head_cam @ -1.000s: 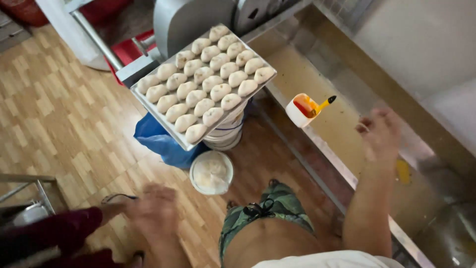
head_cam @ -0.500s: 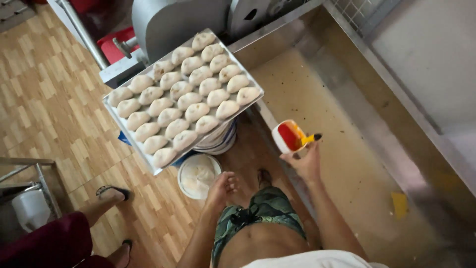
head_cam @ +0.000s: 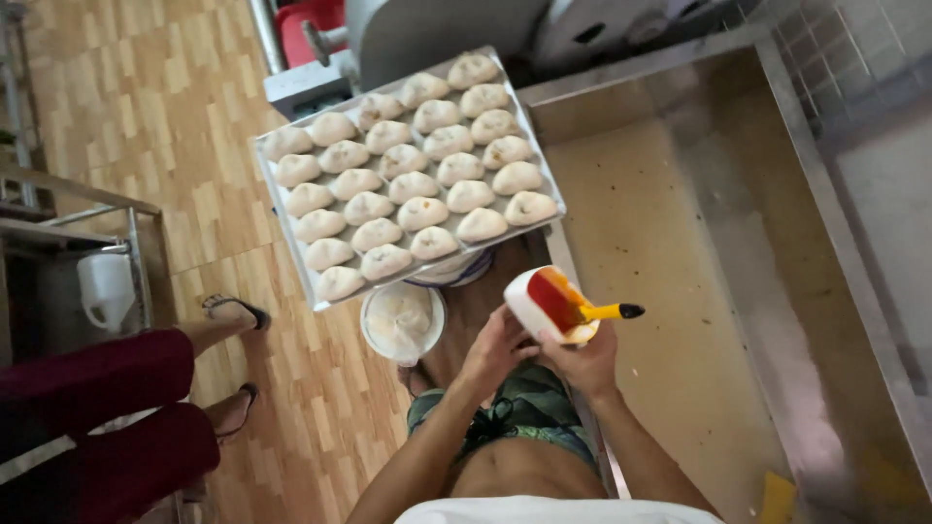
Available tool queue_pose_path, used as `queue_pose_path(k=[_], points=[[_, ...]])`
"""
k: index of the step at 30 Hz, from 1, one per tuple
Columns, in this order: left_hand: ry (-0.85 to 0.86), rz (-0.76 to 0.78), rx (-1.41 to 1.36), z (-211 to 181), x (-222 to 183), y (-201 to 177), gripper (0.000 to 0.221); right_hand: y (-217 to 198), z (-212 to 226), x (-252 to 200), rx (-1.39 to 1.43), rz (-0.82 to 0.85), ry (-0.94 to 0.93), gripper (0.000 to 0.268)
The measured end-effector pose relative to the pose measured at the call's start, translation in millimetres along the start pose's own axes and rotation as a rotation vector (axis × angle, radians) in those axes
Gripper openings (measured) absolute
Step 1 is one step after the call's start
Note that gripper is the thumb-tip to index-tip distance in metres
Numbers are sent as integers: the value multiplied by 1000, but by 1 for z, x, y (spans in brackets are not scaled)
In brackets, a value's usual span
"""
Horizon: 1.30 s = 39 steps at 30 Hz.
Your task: A person uses a brush to apply egg wash to a tray of dough balls in a bakery setting.
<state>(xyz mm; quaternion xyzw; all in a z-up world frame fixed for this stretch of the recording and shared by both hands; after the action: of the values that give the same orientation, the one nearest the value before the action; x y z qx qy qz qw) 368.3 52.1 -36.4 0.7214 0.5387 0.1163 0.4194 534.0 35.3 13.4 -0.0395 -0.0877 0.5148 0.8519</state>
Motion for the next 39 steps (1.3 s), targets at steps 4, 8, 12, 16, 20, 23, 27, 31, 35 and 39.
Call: queue_pose_path(k=[4,8,12,16,20,23,27,31,35,39], points=[[213,126,-203,-13,6,-20,87,31,80,8,51,225,124,84],[367,196,-184,-156,-43,52,73,85,140,2,49,306,32,83],[470,273,-161,-219,-57,15,82,119,189,-1,-34,473,-110,110],[652,320,-114,-273,-68,-30,68,163,279,-16,-38,432,-277,58],[687,364,-136,-305,-71,-63,70,208,304,-34,-202,492,-337,14],[667,360,-179,-314,-68,-91,74,225,320,-47,-291,469,-402,7],[648,354,-152,-322,-69,-106,71,218,323,-50,-160,307,-316,7],[668,310,-70,-342,-85,-90,60,211,281,-55,214,-105,28,39],[732,281,-194,-317,-79,-97,65,201,233,-34,399,16,240,37],[680,142,-182,-311,-86,-91,61,195,203,-19,458,-70,440,29]])
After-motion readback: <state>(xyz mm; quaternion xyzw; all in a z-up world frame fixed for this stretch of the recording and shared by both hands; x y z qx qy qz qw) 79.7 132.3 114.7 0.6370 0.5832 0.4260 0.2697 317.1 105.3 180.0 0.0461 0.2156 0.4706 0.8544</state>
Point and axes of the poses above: each hand's wrist, its own x-axis towards the middle knuckle, its own y-axis out of the palm, z = x × y, the point moved 2 cm from there along x, towards the middle knuckle, and after that the axes turned 10 degrees about y, right-handed, at the moved point
